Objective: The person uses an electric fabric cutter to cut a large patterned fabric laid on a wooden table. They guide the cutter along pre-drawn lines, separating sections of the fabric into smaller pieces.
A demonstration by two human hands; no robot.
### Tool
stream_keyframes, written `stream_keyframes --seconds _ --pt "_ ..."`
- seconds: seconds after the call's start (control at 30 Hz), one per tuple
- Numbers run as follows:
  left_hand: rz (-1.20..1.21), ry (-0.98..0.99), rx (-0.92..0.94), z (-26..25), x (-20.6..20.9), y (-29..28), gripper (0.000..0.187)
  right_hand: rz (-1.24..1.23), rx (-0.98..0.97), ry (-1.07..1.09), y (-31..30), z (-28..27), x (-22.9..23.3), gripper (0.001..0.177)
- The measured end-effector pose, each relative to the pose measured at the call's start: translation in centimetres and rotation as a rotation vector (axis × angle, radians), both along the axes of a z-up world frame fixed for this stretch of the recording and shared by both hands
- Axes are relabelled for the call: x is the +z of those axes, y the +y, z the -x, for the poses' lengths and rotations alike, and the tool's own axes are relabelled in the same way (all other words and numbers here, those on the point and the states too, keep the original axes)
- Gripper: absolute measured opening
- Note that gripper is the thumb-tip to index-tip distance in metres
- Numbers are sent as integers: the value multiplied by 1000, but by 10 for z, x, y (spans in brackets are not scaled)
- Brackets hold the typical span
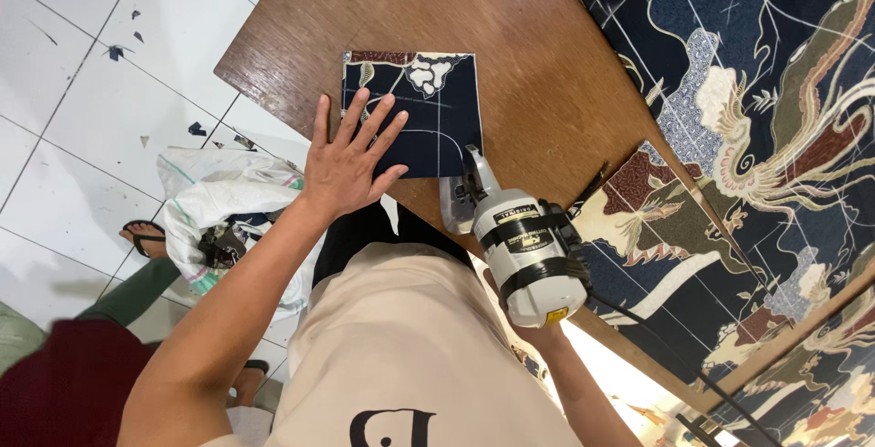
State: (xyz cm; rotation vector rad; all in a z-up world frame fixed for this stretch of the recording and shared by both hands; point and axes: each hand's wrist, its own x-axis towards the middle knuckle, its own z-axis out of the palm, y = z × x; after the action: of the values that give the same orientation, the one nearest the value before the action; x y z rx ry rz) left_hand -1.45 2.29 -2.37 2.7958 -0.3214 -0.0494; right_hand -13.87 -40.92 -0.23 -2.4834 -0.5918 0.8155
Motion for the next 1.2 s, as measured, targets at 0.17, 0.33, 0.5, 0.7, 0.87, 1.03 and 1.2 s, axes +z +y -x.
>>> stream_keyframes --seconds 0.17,0.33,0.5,0.7,0.87,1.03,1.2 --pt "-75 -31 -46 -5 3 7 74 -16 -124 128 -23 -23 -8 50" --pt "-55 -32 -85 -12 6 12 73 -2 -123 188 -60 -45 -19 49" --pt "-49 -24 -114 -14 3 13 74 -10 -115 251 -87 -72 -31 48" --pt "-167 -72 -83 -23 -4 38 78 -32 -67 281 -105 -115 -40 47" --pt "-236 -109 -96 -23 -6 57 81 -53 -33 299 -110 -149 -43 46" --pt "-208 -85 -104 -25 -5 55 88 -65 7 311 -112 -179 -44 45" --pt "-102 -41 -88 -24 -4 56 87 -89 49 326 -104 -211 -42 45"
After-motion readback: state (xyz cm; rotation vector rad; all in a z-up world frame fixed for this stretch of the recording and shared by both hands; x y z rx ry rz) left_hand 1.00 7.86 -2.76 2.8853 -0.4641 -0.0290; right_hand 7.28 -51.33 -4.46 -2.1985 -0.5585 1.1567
